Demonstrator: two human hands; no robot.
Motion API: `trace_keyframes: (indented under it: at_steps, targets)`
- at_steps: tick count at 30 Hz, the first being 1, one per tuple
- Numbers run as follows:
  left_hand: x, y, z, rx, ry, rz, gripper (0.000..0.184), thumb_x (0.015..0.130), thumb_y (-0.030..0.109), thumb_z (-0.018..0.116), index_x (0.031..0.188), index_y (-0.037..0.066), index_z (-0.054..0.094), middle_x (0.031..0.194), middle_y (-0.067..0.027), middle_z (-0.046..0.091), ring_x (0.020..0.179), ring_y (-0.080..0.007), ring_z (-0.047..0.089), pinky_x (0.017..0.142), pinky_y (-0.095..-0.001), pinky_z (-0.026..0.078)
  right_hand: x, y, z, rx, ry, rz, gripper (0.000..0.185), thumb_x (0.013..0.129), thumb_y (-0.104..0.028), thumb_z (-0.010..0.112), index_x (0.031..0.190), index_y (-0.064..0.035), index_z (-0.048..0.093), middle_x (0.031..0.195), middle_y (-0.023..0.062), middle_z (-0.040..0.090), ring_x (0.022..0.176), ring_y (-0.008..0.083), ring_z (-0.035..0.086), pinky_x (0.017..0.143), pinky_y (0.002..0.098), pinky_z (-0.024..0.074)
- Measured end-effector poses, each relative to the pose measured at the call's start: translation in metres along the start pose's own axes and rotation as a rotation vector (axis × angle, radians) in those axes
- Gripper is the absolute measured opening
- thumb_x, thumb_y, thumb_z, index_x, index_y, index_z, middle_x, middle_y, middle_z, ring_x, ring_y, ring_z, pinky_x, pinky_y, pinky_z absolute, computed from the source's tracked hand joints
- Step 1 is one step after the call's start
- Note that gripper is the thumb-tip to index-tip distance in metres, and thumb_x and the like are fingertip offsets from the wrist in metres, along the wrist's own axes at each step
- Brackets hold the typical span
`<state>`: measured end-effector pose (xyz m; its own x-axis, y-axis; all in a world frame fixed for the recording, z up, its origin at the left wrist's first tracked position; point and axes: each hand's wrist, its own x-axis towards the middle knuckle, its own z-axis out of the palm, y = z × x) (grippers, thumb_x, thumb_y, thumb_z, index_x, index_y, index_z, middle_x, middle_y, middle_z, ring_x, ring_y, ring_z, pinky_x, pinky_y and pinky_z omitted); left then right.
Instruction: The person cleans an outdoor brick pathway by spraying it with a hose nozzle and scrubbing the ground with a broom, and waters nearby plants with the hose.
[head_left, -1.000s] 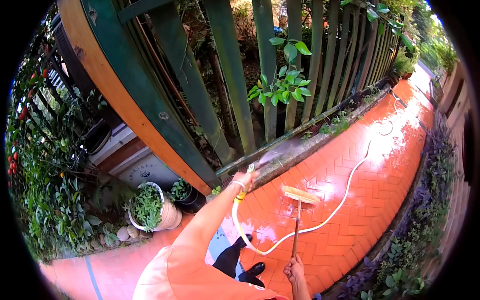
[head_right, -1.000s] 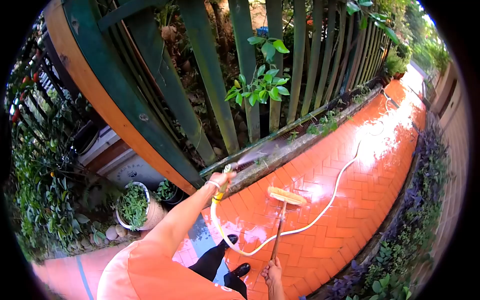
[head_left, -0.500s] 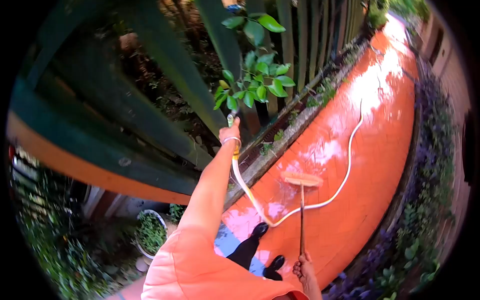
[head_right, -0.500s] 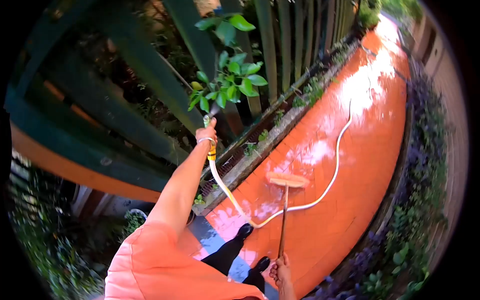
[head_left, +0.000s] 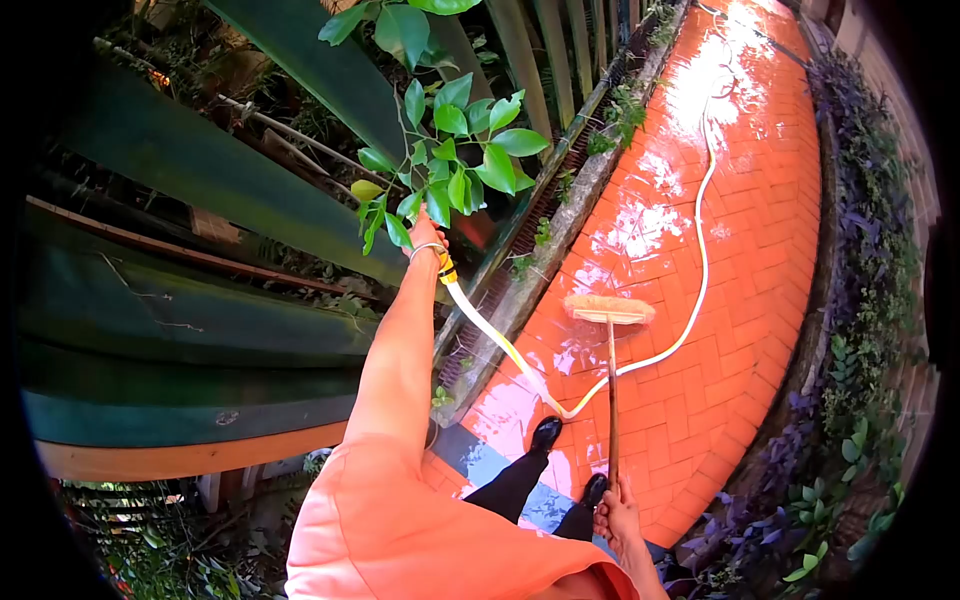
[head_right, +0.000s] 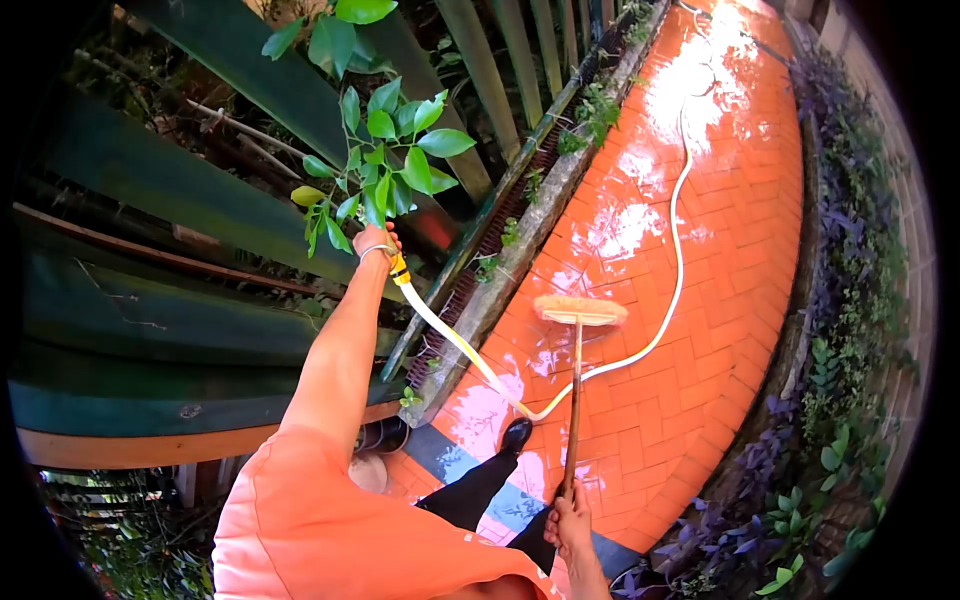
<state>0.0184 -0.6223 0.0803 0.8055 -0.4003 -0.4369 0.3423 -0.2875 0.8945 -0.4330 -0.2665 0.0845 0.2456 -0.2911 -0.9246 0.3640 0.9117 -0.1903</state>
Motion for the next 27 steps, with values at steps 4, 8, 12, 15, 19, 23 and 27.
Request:
trace_keyframes:
  at_steps: [4, 8, 12, 15, 19, 23, 27]
  targets:
    - [0.012, -0.004, 0.009, -0.072, 0.017, -0.048, 0.041, 0.083, 0.04, 0.062, 0.066, 0.005, 0.049, 0.045, -0.0064, 0.044, 0.032, -0.0177, 0.04, 0.031, -0.0297, 0.034, -0.001, -0.003, 0.007, -0.035, 0.06, 0.007, 0.057, 0.092, -0.008, 0.039, 0.14, -0.0298, 0.019, 0.057, 0.002, 0.038, 0.039, 0.0103, 0.036, 0.032, 0.0243, 0.0297]
    - [0.006, -0.008, 0.009, -0.137, -0.003, 0.022, 0.026, 0.079, 0.019, 0.063, 0.065, 0.0, 0.053, 0.051, -0.0106, 0.049, 0.036, -0.0209, 0.046, 0.033, -0.0326, 0.039, -0.002, -0.007, 0.01, -0.022, 0.071, 0.046, 0.057, 0.092, -0.008, 0.039, 0.141, -0.0294, 0.019, 0.056, 0.002, 0.038, 0.038, 0.0116, 0.037, 0.032, 0.0252, 0.0305]
    - [0.014, -0.022, 0.013, -0.164, 0.038, 0.013, 0.029, 0.081, 0.03, 0.062, 0.068, 0.005, 0.054, 0.047, -0.0078, 0.048, 0.034, -0.0193, 0.047, 0.032, -0.0323, 0.038, 0.007, -0.007, 0.01, -0.092, 0.114, 0.013, 0.039, 0.092, -0.01, 0.041, 0.125, -0.0256, 0.028, 0.054, 0.002, 0.036, 0.038, 0.0127, 0.035, 0.032, 0.026, 0.0296]
    - [0.106, -0.087, 0.015, 0.021, 0.029, -0.094, 0.05, 0.077, 0.052, 0.062, 0.083, 0.002, 0.064, 0.065, -0.0124, 0.064, 0.055, -0.0229, 0.063, 0.049, -0.0369, 0.05, 0.043, 0.001, -0.03, -0.103, 0.091, -0.033, 0.021, 0.091, -0.009, 0.043, 0.107, -0.0217, 0.038, 0.055, 0.0023, 0.035, 0.039, 0.0127, 0.034, 0.033, 0.0262, 0.0286]
    - [0.095, -0.094, 0.028, 0.174, 0.189, 0.228, 0.043, 0.078, 0.045, 0.064, 0.092, 0.005, 0.065, 0.075, -0.0111, 0.065, 0.063, -0.0235, 0.061, 0.056, -0.0387, 0.048, 0.057, -0.024, -0.013, -0.204, 0.101, -0.06, 0.02, 0.091, -0.01, 0.043, 0.107, -0.0216, 0.039, 0.054, 0.0021, 0.035, 0.039, 0.0126, 0.034, 0.033, 0.0262, 0.0287]
    - [0.021, -0.034, 0.022, 0.32, 0.243, 0.039, 0.045, 0.083, 0.047, 0.057, 0.099, 0.006, 0.066, 0.097, -0.0121, 0.068, 0.089, -0.0302, 0.064, 0.082, -0.0432, 0.047, 0.06, -0.051, 0.03, -0.291, 0.112, -0.087, 0.02, 0.092, -0.01, 0.043, 0.107, -0.0215, 0.039, 0.054, 0.0019, 0.036, 0.039, 0.0125, 0.035, 0.033, 0.0262, 0.0287]
    - [0.041, -0.047, 0.023, 0.396, 0.165, 0.096, 0.048, 0.064, 0.049, 0.069, 0.093, 0.012, 0.07, 0.099, -0.0166, 0.066, 0.096, -0.0327, 0.063, 0.083, -0.0415, 0.05, 0.068, -0.065, 0.054, -0.346, 0.114, -0.116, 0.02, 0.092, -0.011, 0.043, 0.108, -0.0214, 0.04, 0.054, 0.0016, 0.036, 0.039, 0.0124, 0.035, 0.033, 0.0261, 0.0288]
